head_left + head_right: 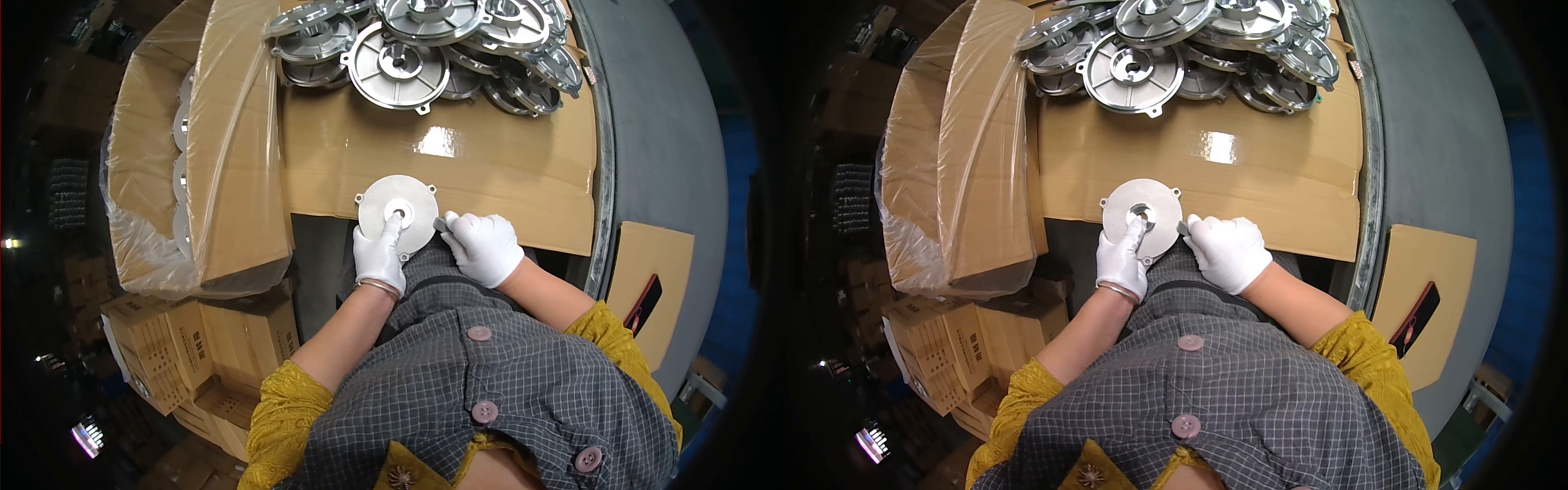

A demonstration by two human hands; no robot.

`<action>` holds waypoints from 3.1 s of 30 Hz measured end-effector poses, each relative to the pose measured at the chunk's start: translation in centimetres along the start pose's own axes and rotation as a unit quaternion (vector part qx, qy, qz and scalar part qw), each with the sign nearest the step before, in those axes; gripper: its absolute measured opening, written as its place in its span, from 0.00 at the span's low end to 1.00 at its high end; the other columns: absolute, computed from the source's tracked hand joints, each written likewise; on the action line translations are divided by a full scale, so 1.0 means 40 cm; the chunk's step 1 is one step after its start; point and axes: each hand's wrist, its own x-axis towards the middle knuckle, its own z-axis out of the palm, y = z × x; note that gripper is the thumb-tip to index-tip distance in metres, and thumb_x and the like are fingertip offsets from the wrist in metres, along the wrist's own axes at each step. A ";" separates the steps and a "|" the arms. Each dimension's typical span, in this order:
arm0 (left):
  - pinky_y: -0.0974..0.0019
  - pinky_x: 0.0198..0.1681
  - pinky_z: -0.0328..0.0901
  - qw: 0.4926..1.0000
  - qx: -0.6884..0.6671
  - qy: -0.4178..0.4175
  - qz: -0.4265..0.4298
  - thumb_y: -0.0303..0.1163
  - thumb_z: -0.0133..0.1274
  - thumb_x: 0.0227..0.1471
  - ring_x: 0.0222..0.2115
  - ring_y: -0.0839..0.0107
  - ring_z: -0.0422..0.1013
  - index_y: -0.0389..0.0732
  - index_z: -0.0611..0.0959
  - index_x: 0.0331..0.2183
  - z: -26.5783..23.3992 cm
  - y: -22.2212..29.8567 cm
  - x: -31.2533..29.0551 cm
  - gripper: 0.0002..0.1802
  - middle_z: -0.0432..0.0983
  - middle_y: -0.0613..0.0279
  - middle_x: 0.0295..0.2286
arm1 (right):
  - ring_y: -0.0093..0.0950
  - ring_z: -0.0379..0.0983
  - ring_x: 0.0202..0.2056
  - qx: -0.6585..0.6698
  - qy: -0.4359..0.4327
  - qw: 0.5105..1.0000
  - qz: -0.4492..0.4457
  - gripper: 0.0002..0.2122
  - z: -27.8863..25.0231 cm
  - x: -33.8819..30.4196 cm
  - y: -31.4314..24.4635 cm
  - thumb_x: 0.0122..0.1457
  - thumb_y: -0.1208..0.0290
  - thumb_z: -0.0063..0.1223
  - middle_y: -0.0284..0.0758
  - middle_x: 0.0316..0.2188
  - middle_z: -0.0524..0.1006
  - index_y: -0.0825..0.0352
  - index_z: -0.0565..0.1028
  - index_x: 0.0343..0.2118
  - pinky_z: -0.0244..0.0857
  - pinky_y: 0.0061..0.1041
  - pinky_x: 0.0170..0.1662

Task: The person deburrs the edges of circular metal housing components using a manual scraper tool.

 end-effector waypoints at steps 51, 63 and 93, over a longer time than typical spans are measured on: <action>0.64 0.36 0.73 0.998 -0.034 -0.038 0.045 0.22 0.60 0.48 0.37 0.64 0.75 0.34 0.70 0.45 -0.043 -0.057 0.039 0.23 0.74 0.53 0.40 | 0.40 0.75 0.23 0.036 -0.023 0.999 0.029 0.07 -0.004 0.007 -0.007 0.55 0.65 0.53 0.39 0.20 0.75 0.62 0.73 0.27 0.69 0.38 0.26; 0.63 0.35 0.73 0.996 -0.039 -0.071 0.030 0.23 0.60 0.48 0.37 0.64 0.75 0.35 0.70 0.44 -0.046 -0.058 0.048 0.22 0.73 0.53 0.40 | 0.41 0.75 0.23 0.056 -0.002 0.998 0.034 0.07 -0.016 0.007 -0.011 0.57 0.64 0.50 0.38 0.21 0.76 0.61 0.73 0.27 0.69 0.40 0.27; 0.66 0.31 0.72 0.996 -0.060 -0.061 0.031 0.24 0.60 0.48 0.33 0.67 0.76 0.34 0.75 0.44 -0.065 -0.080 0.061 0.19 0.77 0.56 0.37 | 0.40 0.76 0.26 0.061 -0.027 0.997 0.045 0.07 -0.003 -0.002 -0.008 0.57 0.63 0.51 0.37 0.24 0.78 0.58 0.77 0.32 0.71 0.37 0.30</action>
